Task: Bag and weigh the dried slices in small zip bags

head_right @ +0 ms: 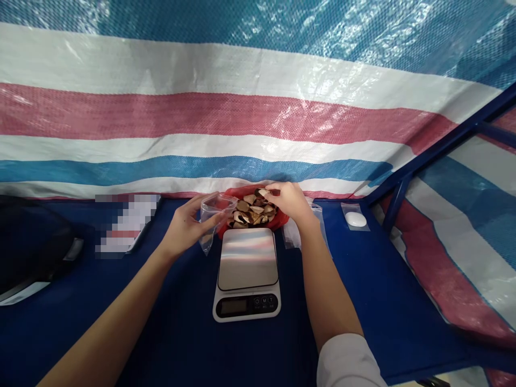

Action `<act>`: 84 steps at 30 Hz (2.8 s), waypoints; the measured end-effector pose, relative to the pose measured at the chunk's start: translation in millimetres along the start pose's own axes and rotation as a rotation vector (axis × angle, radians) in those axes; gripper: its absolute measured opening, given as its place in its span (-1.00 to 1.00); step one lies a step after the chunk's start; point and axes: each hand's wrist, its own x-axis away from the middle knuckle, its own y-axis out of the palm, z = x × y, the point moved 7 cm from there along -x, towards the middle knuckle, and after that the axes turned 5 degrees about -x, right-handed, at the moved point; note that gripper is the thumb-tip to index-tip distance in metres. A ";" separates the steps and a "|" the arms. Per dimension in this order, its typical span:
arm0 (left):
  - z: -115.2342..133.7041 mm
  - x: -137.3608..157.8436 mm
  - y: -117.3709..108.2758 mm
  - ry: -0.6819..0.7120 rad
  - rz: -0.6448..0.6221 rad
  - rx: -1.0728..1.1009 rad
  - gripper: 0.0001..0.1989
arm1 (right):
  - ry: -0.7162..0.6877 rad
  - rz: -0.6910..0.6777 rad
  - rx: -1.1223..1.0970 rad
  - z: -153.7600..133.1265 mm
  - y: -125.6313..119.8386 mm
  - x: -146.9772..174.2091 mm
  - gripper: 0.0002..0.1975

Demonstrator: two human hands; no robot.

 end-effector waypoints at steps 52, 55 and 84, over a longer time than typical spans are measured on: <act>19.4 2.7 17.0 0.036 -0.124 0.153 -0.50 | -0.372 -0.309 -0.083 -113.7 23.8 35.0 -0.77; 18.3 2.7 16.9 0.007 -0.127 0.159 -0.46 | -0.331 -0.314 -0.093 -110.9 25.9 34.0 -0.76; -0.2 -0.1 -1.4 -0.106 -0.162 0.123 -0.35 | -0.112 -0.373 0.269 -34.7 30.4 10.3 -0.80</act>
